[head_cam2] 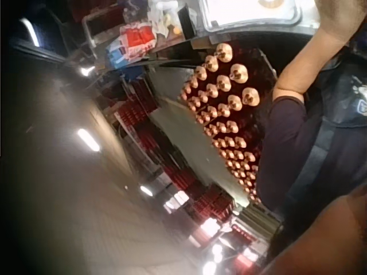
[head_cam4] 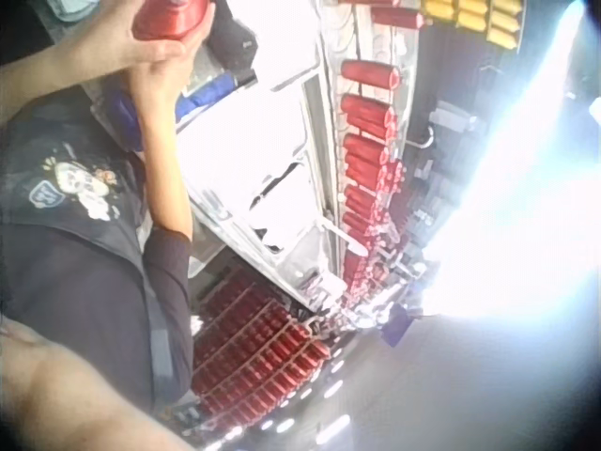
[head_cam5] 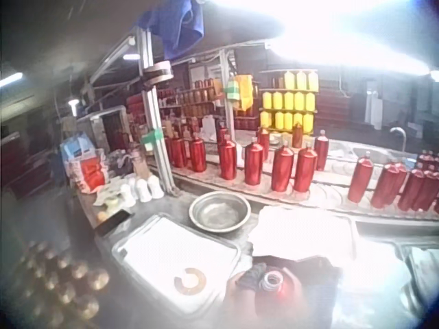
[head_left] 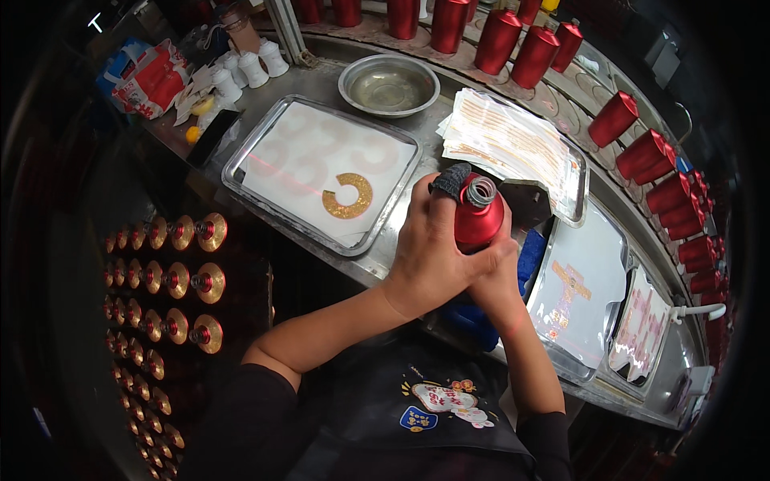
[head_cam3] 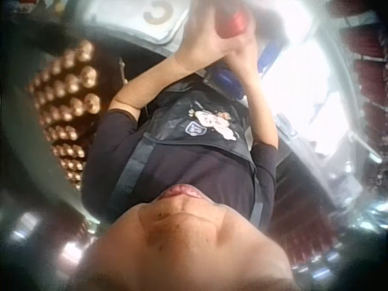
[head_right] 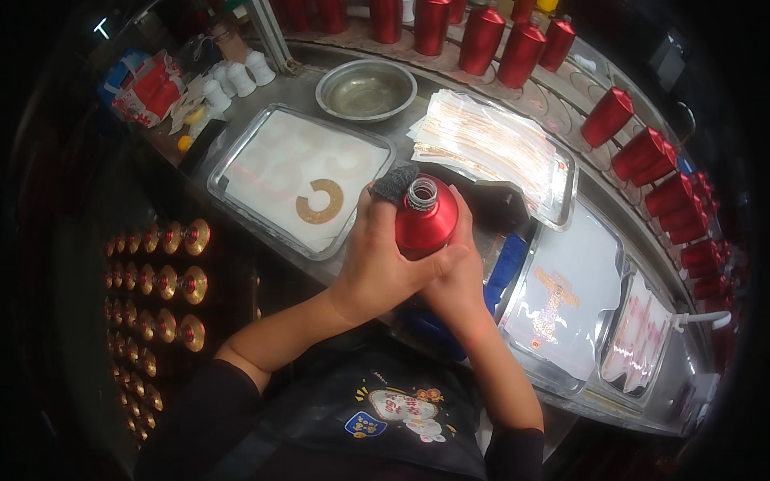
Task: The person applies a gold circular sticker to the neck of a red bottle, then wipes the bottle with a blue cloth. The person repeats this process for multiple bottles, placing each finished bottle on a nearby tray.
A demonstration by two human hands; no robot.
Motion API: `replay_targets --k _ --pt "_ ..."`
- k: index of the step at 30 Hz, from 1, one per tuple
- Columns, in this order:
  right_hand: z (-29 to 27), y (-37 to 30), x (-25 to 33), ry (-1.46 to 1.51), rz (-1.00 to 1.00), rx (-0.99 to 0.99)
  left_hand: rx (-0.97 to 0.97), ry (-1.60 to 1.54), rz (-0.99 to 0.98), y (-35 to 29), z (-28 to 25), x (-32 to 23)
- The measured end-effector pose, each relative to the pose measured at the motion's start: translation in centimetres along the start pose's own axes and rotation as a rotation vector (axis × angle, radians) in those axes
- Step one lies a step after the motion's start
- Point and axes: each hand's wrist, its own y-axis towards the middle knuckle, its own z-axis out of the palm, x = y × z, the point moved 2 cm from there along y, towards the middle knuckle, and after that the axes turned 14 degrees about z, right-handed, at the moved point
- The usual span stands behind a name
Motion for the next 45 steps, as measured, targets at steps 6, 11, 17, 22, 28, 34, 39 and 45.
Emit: replay_targets --k 6,11,17,22,28,34,39,45 --pt "-0.5 0.2 0.2 -0.061 -0.218 0.05 -0.255 -0.811 -0.476 -3.3 -5.0 6.7" --pt "-0.3 0.9 -0.2 -0.002 -0.147 0.174 0.3 0.606 -0.522 -4.0 -11.3 15.9" --pt "-0.2 0.4 -0.9 -0.041 -0.149 0.187 0.298 0.712 -0.62 -1.3 -15.6 26.1" --pt "0.1 0.1 -1.5 -0.068 -0.054 0.214 0.19 0.781 -0.56 2.6 -18.3 35.5" --pt "0.3 0.4 -1.9 -0.013 -0.129 0.188 0.187 0.687 -0.629 3.4 -19.3 37.9" --pt "-0.4 1.5 -2.6 0.137 -0.027 0.312 0.156 0.746 -0.476 4.5 -18.6 38.1" --pt "-0.3 1.5 -2.6 0.155 0.076 0.296 0.087 0.915 -0.509 5.2 -18.4 37.1" --pt "-1.9 -4.5 -0.1 -0.032 0.088 -0.189 -0.095 0.93 -0.477 4.3 -17.1 29.0"
